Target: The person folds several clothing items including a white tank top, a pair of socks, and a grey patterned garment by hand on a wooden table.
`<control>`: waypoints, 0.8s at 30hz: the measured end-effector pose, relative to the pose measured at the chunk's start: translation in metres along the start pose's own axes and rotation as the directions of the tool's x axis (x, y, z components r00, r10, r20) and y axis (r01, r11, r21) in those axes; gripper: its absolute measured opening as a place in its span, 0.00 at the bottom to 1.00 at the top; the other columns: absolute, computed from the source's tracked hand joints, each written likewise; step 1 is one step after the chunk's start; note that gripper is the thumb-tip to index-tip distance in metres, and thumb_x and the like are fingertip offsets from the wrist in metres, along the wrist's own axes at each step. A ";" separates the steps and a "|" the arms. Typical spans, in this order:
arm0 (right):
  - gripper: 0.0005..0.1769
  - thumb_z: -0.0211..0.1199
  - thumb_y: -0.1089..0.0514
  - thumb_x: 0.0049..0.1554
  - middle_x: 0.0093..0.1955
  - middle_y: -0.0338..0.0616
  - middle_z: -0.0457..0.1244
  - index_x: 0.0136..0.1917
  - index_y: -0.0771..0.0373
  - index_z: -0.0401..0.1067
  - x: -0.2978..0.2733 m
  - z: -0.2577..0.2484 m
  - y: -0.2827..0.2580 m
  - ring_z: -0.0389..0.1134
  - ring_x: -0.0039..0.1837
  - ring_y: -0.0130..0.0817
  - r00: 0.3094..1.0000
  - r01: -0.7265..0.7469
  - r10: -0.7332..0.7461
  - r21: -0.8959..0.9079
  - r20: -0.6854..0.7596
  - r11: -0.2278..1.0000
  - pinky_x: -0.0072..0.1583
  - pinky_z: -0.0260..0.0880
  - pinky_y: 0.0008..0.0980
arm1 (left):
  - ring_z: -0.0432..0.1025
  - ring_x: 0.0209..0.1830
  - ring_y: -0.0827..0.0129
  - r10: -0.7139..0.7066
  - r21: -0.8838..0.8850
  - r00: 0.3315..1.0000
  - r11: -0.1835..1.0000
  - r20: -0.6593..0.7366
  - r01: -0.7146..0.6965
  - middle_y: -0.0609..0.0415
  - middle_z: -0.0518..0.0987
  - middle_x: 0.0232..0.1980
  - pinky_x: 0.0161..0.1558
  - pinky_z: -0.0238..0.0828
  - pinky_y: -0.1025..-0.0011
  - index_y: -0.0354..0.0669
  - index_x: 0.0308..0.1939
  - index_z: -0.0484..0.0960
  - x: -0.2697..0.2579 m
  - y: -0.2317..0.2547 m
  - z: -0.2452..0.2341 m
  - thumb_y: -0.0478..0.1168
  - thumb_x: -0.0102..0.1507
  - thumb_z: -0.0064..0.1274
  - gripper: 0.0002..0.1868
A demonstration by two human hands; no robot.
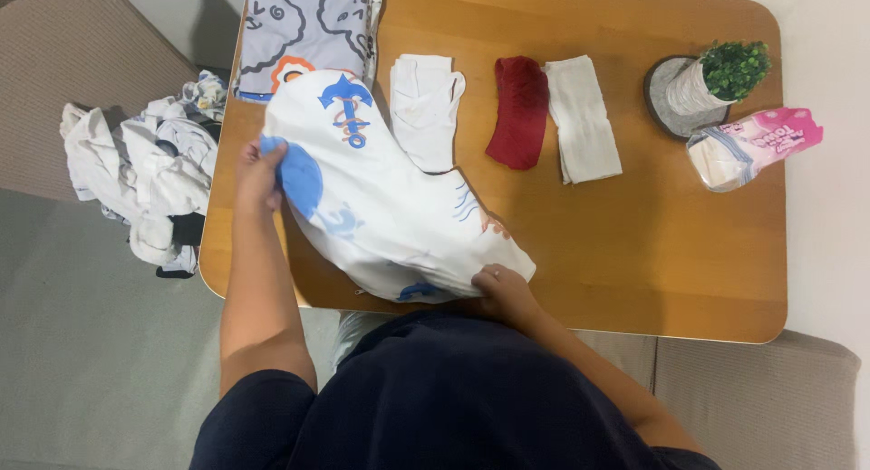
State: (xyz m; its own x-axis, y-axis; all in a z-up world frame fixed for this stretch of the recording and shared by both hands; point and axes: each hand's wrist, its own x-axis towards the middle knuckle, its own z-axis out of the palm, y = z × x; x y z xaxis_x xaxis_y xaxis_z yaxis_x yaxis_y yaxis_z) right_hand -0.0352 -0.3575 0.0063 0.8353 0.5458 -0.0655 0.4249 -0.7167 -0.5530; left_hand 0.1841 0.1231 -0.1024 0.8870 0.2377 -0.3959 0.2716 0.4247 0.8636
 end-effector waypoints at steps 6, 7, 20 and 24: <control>0.10 0.66 0.50 0.56 0.40 0.44 0.67 0.39 0.56 0.76 0.022 0.006 0.029 0.68 0.43 0.40 0.989 0.050 -0.046 -0.029 0.138 0.998 0.46 0.68 0.38 | 0.78 0.38 0.64 0.192 0.406 0.956 0.910 -0.223 -0.087 0.46 0.82 0.43 0.36 0.76 0.66 0.30 0.49 0.76 0.052 -0.018 -0.007 0.36 0.55 0.67 0.23; 0.18 0.58 0.48 0.67 0.38 0.39 0.67 0.37 0.52 0.76 0.027 0.009 0.041 0.69 0.42 0.30 0.956 -0.159 0.189 -0.145 0.224 0.977 0.47 0.70 0.28 | 0.80 0.39 0.63 0.183 0.407 0.957 0.910 -0.224 -0.078 0.43 0.83 0.44 0.39 0.78 0.67 0.29 0.50 0.75 0.056 -0.016 -0.001 0.39 0.54 0.69 0.26; 0.27 0.73 0.47 0.56 0.51 0.48 0.69 0.62 0.63 0.72 0.044 0.013 0.146 0.69 0.53 0.35 0.910 -0.404 0.387 0.516 0.146 0.755 0.55 0.72 0.38 | 0.75 0.63 0.59 -0.332 0.219 0.873 0.939 0.358 0.267 0.46 0.80 0.64 0.63 0.72 0.60 0.37 0.69 0.74 0.021 0.096 0.028 0.49 0.67 0.58 0.30; 0.15 0.72 0.54 0.55 0.46 0.39 0.70 0.53 0.61 0.75 0.034 -0.076 0.112 0.70 0.48 0.30 0.865 -0.397 0.492 0.732 0.097 0.554 0.51 0.74 0.34 | 0.77 0.67 0.48 0.218 -0.386 0.909 0.920 0.355 -0.070 0.37 0.81 0.65 0.68 0.72 0.52 0.27 0.69 0.70 -0.051 0.158 0.030 0.41 0.69 0.56 0.28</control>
State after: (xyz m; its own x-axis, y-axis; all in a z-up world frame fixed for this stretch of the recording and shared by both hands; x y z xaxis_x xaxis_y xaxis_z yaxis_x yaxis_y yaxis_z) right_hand 0.0678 -0.4522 0.0051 0.8979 0.1614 -0.4094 -0.3518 -0.2958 -0.8881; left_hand 0.1928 0.1522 0.0637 0.9981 -0.0016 -0.0611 0.0441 0.7112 0.7016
